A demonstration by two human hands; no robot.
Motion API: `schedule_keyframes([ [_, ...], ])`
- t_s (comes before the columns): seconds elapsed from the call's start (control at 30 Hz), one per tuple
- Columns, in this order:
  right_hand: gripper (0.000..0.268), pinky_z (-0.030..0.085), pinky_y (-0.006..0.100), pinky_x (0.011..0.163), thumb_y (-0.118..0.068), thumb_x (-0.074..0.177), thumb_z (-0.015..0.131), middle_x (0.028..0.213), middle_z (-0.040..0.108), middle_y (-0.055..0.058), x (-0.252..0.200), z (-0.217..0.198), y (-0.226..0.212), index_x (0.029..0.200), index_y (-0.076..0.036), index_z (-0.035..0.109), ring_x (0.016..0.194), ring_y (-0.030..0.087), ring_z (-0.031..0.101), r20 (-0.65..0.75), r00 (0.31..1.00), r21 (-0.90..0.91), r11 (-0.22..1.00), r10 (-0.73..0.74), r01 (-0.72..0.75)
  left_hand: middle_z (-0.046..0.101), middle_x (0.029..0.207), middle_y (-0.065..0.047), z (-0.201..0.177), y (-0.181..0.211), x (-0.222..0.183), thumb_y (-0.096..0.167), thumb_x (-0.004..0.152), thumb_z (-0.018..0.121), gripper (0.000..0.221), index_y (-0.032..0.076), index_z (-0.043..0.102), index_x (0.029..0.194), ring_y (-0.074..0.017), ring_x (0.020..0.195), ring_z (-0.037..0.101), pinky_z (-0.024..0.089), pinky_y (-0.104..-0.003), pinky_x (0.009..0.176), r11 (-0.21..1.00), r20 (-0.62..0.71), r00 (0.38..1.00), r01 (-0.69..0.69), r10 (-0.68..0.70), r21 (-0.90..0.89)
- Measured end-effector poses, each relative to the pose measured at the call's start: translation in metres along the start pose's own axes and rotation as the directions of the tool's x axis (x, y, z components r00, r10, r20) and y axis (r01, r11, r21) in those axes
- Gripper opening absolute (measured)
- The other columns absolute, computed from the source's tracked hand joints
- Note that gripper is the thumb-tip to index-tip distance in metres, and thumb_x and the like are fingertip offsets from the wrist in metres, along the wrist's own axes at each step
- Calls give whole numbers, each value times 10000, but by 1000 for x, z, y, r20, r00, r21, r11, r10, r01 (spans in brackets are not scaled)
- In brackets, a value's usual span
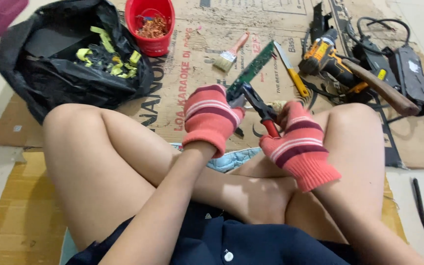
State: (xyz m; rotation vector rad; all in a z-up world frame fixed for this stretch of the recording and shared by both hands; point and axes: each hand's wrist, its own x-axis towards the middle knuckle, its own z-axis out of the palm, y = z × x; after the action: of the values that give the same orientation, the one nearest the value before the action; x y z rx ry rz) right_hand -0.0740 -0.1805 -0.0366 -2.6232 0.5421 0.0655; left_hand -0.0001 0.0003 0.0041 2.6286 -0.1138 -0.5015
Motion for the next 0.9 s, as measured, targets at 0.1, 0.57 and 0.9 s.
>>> schedule_keyframes([
  [0.1, 742, 524, 652, 985, -5, 567, 793, 1435, 398, 321, -14, -11, -12, 1261, -46, 535, 1274, 519, 522, -21, 998, 46, 997, 60, -59, 730, 1105, -165, -1, 0, 1, 352, 809, 715, 492, 123, 695, 1244, -367, 1147, 676, 553, -508, 995, 998, 14, 998, -59, 59, 27],
  [0.57, 795, 461, 485, 1040, -164, 480, 832, 1114, 608, 123, 47, -6, 62, 1211, -137, 521, 1191, 366, 595, 99, 889, -296, 839, -448, 456, 694, 1142, -242, -22, 4, -7, 288, 857, 757, 548, 14, 620, 1311, -393, 1169, 655, 524, -516, 1029, 952, 138, 953, -285, 270, 107],
  [0.9, 817, 443, 476, 950, -248, 413, 784, 1029, 557, 141, 19, 2, 31, 1174, -108, 523, 1102, 367, 580, -98, 854, -370, 815, -511, 445, 777, 921, -98, -2, -13, 29, 251, 700, 823, 365, 129, 782, 1042, -307, 1008, 738, 589, -422, 944, 943, 79, 941, -331, 329, 20],
])
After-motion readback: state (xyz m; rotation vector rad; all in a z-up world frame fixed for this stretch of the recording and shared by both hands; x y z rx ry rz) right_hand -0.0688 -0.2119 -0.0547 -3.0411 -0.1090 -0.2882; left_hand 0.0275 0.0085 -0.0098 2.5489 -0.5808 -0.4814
